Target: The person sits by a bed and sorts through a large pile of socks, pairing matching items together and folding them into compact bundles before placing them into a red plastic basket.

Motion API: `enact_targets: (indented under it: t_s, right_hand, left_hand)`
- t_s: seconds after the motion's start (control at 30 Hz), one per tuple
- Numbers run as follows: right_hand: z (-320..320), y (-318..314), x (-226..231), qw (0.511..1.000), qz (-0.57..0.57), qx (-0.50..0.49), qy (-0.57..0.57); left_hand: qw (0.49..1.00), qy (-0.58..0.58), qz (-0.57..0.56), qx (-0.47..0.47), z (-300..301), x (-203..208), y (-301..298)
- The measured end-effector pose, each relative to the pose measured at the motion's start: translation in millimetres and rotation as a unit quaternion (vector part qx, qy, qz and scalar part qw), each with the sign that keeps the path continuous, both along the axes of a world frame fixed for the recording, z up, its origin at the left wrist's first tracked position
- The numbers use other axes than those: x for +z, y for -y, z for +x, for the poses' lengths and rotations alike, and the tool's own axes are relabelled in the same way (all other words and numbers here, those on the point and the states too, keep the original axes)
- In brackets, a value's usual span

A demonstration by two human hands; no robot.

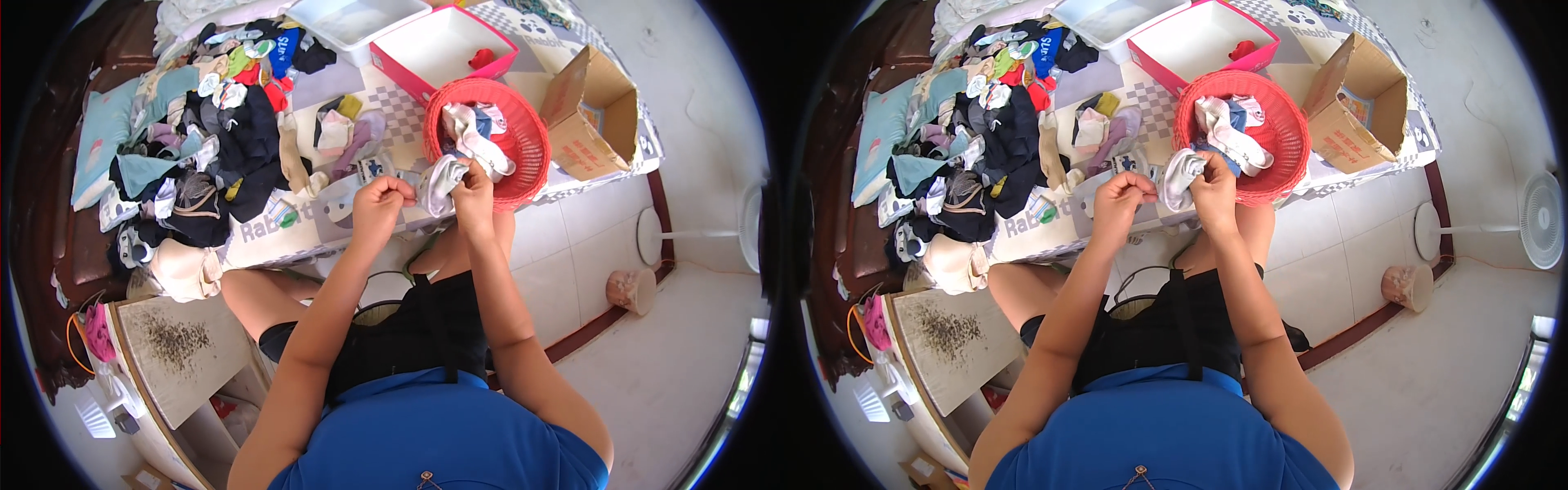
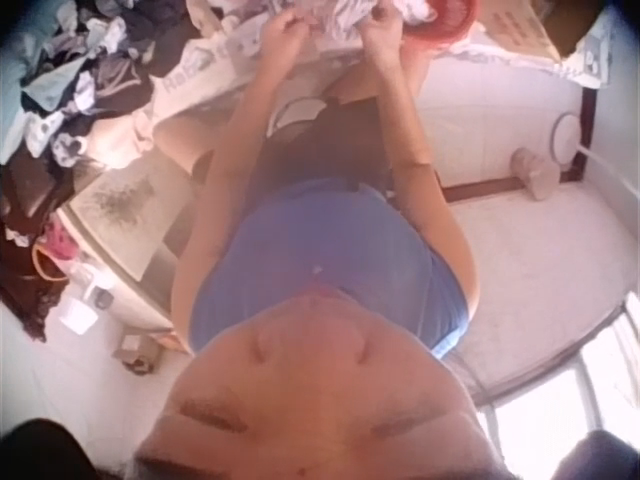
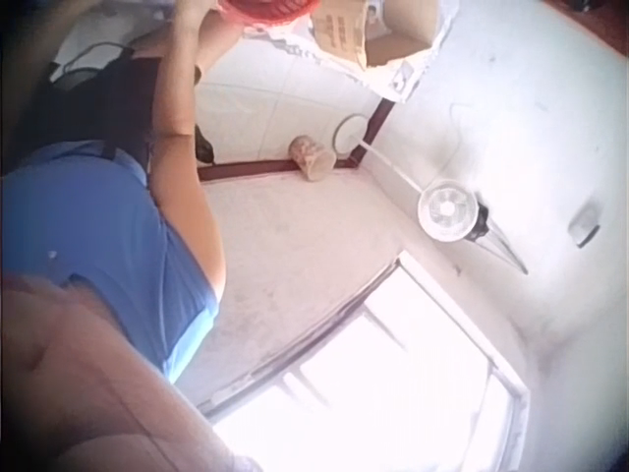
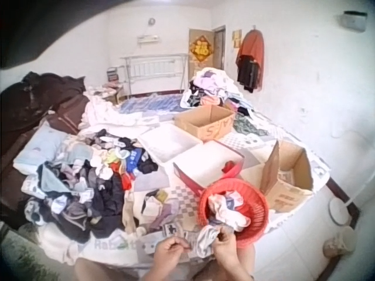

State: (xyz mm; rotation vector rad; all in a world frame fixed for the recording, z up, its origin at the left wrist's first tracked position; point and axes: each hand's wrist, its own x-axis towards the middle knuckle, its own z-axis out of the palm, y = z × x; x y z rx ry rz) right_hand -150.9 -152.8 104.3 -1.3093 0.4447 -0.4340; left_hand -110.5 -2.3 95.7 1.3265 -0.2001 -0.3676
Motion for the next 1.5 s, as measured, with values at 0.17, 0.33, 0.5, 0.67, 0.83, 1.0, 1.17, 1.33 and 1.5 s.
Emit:
enact_targets:
  t_s: [0.17, 0.33, 0.5, 0.67, 0.83, 1.0, 1.17, 1.33, 1.5]
  right_hand:
    - [-2, -22, 2, 0.993, -0.113, -0.013, 0.013]
    - [-3, -29, 8, 0.985, -0.171, 0.034, 0.006]
    - [1, -21, 6, 0.938, 0.285, 0.196, 0.013]
    - [4, -18, -1, 0.859, 0.452, 0.237, -0.040]
    - [11, -32, -18, 0.842, 0.516, 0.092, -0.127]
    - [0, -38, -5, 0.980, 0.143, 0.129, -0.046]
    - [-6, -51, 14, 0.935, -0.305, 0.159, 0.084]
    - [-6, -31, 7, 0.982, 0.087, 0.159, -0.053]
    - [-10, -17, 1, 0.952, 0.294, 0.091, 0.003]
  left_hand:
    - [0.996, -0.065, -0.061, 0.002, -8, 8, -2]
    - [0.992, 0.058, 0.105, 0.037, -13, 4, -2]
    - [0.998, 0.003, 0.036, 0.059, -4, -2, -13]
    - [0.936, -0.223, -0.271, -0.006, -9, -8, -17]
    - [0.812, -0.300, -0.490, -0.108, -5, -15, -21]
    - [0.933, -0.122, -0.340, -0.013, 9, -13, -35]
    - [0.979, -0.061, -0.161, 0.108, 3, -2, -28]
    - [0.938, -0.187, -0.276, 0.098, 9, -3, -39]
    - [0.920, -0.226, -0.313, 0.071, 16, -14, -54]
